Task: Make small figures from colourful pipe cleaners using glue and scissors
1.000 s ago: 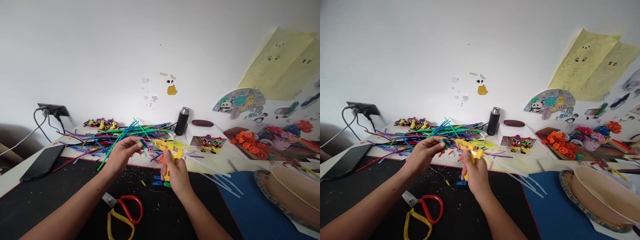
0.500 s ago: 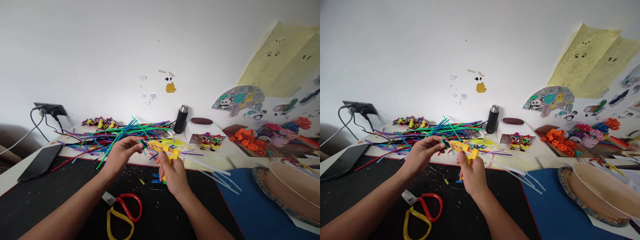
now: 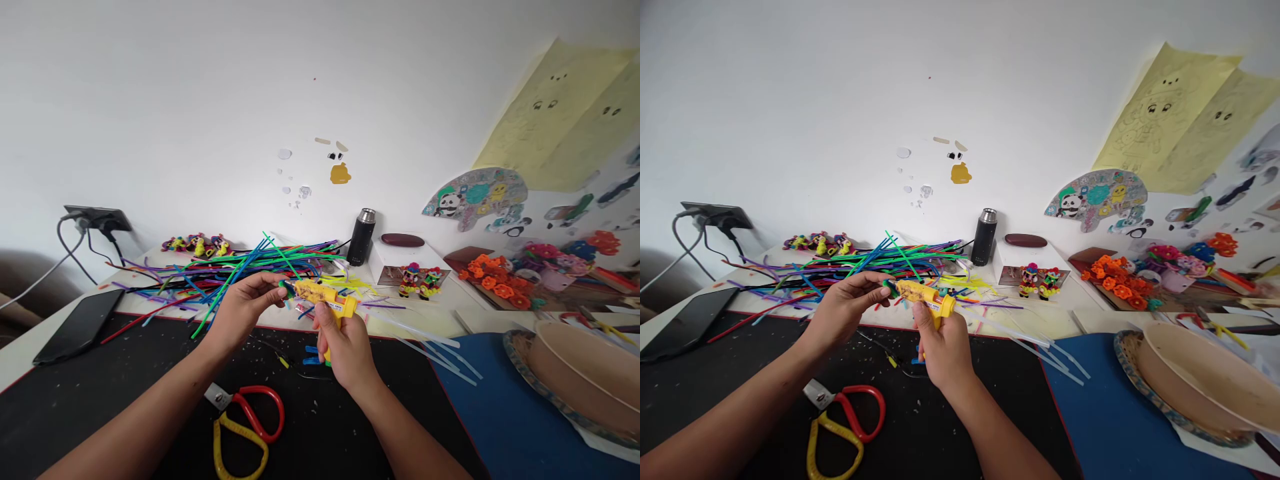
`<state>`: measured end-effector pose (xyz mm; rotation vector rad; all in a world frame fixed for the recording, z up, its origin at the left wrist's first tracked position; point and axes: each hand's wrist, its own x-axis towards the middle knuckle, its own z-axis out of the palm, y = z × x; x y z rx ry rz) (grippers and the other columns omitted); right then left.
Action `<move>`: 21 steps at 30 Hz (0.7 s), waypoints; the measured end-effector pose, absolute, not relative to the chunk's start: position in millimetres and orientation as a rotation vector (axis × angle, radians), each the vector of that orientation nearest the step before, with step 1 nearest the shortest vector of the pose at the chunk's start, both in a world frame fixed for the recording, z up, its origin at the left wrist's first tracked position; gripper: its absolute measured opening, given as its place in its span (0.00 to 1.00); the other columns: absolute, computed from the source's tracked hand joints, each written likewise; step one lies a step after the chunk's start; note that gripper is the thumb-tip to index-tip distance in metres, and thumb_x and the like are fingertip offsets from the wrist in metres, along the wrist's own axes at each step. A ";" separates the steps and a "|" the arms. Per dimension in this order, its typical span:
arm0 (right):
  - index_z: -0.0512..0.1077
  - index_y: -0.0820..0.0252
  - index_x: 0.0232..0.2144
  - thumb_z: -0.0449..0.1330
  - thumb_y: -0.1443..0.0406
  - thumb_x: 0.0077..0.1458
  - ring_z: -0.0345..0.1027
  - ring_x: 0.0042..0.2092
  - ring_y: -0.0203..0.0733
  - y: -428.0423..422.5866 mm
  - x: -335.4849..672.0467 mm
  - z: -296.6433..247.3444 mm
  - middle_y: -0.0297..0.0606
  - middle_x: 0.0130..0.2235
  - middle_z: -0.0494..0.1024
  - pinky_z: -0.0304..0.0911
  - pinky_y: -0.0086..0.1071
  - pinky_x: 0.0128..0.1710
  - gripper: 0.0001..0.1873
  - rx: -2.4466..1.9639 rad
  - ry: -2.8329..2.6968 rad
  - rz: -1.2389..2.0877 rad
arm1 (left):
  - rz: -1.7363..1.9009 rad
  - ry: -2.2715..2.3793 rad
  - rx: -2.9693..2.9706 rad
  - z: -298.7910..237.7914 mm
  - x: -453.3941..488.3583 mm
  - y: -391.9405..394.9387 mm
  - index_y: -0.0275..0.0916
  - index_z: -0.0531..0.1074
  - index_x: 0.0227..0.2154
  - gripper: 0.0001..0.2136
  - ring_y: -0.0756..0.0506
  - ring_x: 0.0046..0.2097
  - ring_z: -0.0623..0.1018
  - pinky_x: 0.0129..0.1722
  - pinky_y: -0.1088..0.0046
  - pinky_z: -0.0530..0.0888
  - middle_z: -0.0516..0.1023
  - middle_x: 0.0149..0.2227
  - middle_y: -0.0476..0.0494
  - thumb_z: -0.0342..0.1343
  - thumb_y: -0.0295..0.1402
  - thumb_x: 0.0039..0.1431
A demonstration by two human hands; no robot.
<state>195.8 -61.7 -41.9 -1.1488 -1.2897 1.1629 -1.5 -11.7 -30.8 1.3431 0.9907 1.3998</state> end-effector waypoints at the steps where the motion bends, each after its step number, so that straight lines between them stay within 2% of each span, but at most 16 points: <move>1: 0.69 0.57 0.24 0.56 0.28 0.55 0.61 0.16 0.35 -61.8 195.7 -41.4 0.27 0.13 0.63 0.58 0.28 0.19 0.39 -1.150 -1.292 1.161 | 1.396 0.991 1.343 -31.0 -1.7 -11.6 0.41 0.84 0.37 0.13 0.46 0.31 0.79 0.36 0.69 0.77 0.83 0.32 0.46 0.75 0.41 0.51; 11: 0.68 0.56 0.23 0.55 0.29 0.57 0.61 0.16 0.35 -62.9 194.9 -41.4 0.29 0.13 0.64 0.58 0.29 0.19 0.38 -1.159 -1.315 1.135 | 1.400 0.997 1.344 -27.5 0.3 -14.6 0.40 0.84 0.36 0.14 0.45 0.31 0.79 0.35 0.67 0.78 0.84 0.32 0.44 0.75 0.42 0.51; 21: 0.67 0.56 0.23 0.55 0.28 0.55 0.61 0.16 0.35 -64.3 195.5 -38.5 0.28 0.13 0.63 0.58 0.29 0.19 0.39 -1.169 -1.314 1.140 | 1.402 0.994 1.330 -28.3 -0.4 -13.4 0.41 0.84 0.36 0.13 0.46 0.31 0.79 0.35 0.68 0.77 0.83 0.31 0.45 0.76 0.41 0.51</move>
